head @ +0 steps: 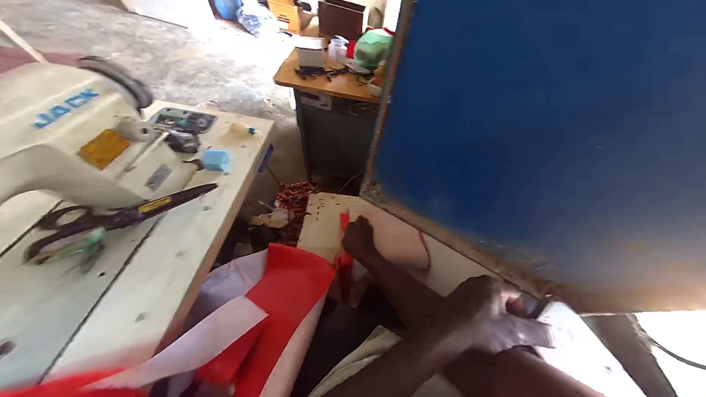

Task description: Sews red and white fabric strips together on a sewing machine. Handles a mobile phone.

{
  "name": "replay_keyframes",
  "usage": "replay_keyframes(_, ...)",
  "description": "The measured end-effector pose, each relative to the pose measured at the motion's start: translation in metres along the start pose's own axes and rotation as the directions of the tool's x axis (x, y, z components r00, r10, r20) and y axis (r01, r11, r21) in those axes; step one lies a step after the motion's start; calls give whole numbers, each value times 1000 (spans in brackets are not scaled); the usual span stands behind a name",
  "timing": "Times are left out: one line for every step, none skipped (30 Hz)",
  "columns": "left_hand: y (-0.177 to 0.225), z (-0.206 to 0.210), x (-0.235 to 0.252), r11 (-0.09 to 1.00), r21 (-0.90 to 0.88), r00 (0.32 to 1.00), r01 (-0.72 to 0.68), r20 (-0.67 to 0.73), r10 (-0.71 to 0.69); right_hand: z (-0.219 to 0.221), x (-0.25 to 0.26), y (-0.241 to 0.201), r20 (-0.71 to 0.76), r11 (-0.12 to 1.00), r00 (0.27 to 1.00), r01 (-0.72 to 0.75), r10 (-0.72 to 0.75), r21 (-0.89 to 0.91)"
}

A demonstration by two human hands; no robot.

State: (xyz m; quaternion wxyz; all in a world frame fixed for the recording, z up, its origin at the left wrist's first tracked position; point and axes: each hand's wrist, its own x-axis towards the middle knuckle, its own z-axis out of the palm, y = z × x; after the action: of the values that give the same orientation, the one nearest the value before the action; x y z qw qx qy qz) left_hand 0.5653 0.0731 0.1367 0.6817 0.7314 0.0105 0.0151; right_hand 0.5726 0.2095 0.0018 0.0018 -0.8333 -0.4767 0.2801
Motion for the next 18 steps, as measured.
replay_keyframes(1, 2, -3, 994, -102, 997, -41, -62, 34, 32, 24, 18, -172, 996, 981, 89, -91, -20)
replay_keyframes(4, 2, -8, 978, -187, 990, -91, -124, 68, 44, 40, 27, -197, 993, 973, 116, -119, -29)
replay_keyframes(10, 0, -14, 962, -234, 979, -141, -177, 101, 41, 48, 28, -171, 992, 978, 108, -117, -58)
replay_keyframes(17, -5, -22, 950, -244, 962, -197, -233, 140, 32, 50, 25, -155, 992, 981, 101, -112, -79)
replay_keyframes(23, -11, -34, 941, -209, 933, -265, -301, 196, 19, 46, 16, -143, 993, 986, 76, -89, -96)
replay_keyframes(28, -16, -47, 926, -161, 884, -341, -390, 258, 0, 31, 0, -113, 994, 992, 42, -53, -98)
replay_keyframes(29, -21, -62, 906, -90, 811, -413, -490, 321, -28, 6, -26, 9, 997, 1000, -25, 26, -67)
replay_keyframes(28, -29, -81, 883, -11, 722, -469, -581, 376, -47, -13, -50, 60, 999, 997, -48, 49, -17)
replay_keyframes(26, -39, -101, 860, 80, 611, -504, -671, 420, -57, -26, -71, 60, 998, 998, -11, 8, 61)
replay_keyframes(23, -51, -124, 841, 156, 496, -517, -747, 443, -60, -32, -90, 42, 984, 995, 84, -91, 159)
replay_keyframes(19, -60, -152, 830, 214, 386, -515, -807, 447, -57, -36, -104, 25, 936, 973, 213, -228, 279)
replay_keyframes(13, -67, -184, 831, 260, 285, -491, -854, 435, -51, -37, -115, 33, 832, 920, 339, -392, 440)
replay_keyframes(6, -72, -218, 849, 283, 201, -447, -893, 403, -42, -35, -123, 63, 645, 812, 411, -580, 644)
replay_keyframes(-1, -73, -254, 873, 284, 138, -395, -922, 362, -32, -32, -128, 110, 409, 629, 354, -770, 841)
replay_keyframes(-8, -71, -291, 896, 272, 94, -352, -942, 323, -27, -38, -138, 169, 259, 397, 185, -902, 948)
replay_keyframes(-13, -64, -325, 920, 256, 47, -297, -958, 282, -26, -53, -151, 207, 223, 190, 64, -960, 973)
replay_keyframes(-15, -54, -355, 945, 216, -16, -246, -976, 219, -25, -69, -163, 223, 225, 46, 57, -974, 973)
replay_keyframes(-16, -39, -378, 971, 159, -96, -180, -985, 143, -22, -84, -172, 246, 239, -66, 90, -967, 967)
